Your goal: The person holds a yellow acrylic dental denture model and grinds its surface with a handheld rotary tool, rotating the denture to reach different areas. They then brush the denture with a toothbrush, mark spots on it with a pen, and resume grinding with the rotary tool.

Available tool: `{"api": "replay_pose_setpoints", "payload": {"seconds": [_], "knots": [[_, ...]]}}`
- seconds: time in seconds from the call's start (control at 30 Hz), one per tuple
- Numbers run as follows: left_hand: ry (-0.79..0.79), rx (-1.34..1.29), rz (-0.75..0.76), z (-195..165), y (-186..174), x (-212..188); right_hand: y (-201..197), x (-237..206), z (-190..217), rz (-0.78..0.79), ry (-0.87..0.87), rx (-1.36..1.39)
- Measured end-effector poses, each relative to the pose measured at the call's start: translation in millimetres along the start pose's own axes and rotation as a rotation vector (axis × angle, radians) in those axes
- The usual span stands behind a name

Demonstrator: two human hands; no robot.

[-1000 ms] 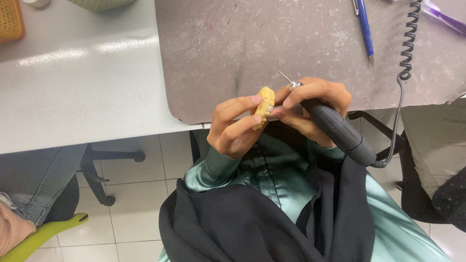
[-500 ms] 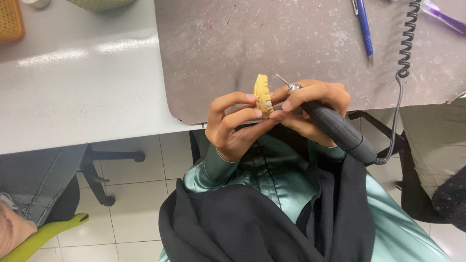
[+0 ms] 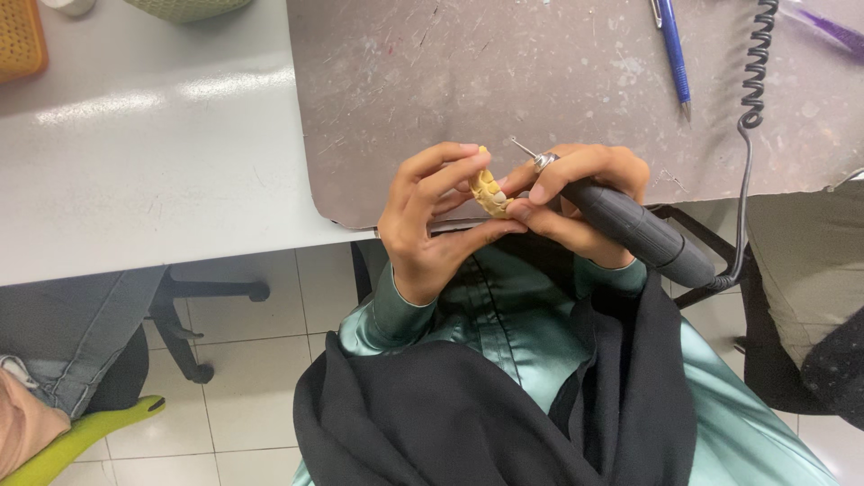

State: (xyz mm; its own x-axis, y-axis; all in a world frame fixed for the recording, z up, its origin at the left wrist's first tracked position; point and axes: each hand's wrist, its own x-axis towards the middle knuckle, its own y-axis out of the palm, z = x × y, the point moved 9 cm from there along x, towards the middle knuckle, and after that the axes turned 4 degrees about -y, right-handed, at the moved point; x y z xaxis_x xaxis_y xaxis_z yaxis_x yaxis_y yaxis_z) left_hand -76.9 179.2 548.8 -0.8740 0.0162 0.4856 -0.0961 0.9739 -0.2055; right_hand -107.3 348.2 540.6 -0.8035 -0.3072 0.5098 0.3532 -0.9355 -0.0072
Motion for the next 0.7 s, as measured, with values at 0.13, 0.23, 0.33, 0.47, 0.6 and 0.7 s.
{"api": "replay_pose_setpoints", "payload": {"seconds": [0.13,0.23,0.33,0.47,0.6,0.7], "knots": [[0.02,0.053,-0.096,1,-7,-1,9,6,5,0.099,-0.064,0.0],[0.015,0.033,-0.114,6,-8,-2,11,9,4,0.121,-0.062,0.058],[0.047,0.064,-0.143,5,-10,-2,12,11,-1,0.15,0.018,0.101],[0.085,0.158,-0.155,1,-11,-6,9,9,-6,0.129,0.038,0.157],[0.14,0.131,-0.133,2,-10,-9,3,0,-12,0.064,0.039,0.219],[0.161,0.052,-0.033,4,-3,-11,-2,-7,-16,0.018,0.055,0.253]]}}
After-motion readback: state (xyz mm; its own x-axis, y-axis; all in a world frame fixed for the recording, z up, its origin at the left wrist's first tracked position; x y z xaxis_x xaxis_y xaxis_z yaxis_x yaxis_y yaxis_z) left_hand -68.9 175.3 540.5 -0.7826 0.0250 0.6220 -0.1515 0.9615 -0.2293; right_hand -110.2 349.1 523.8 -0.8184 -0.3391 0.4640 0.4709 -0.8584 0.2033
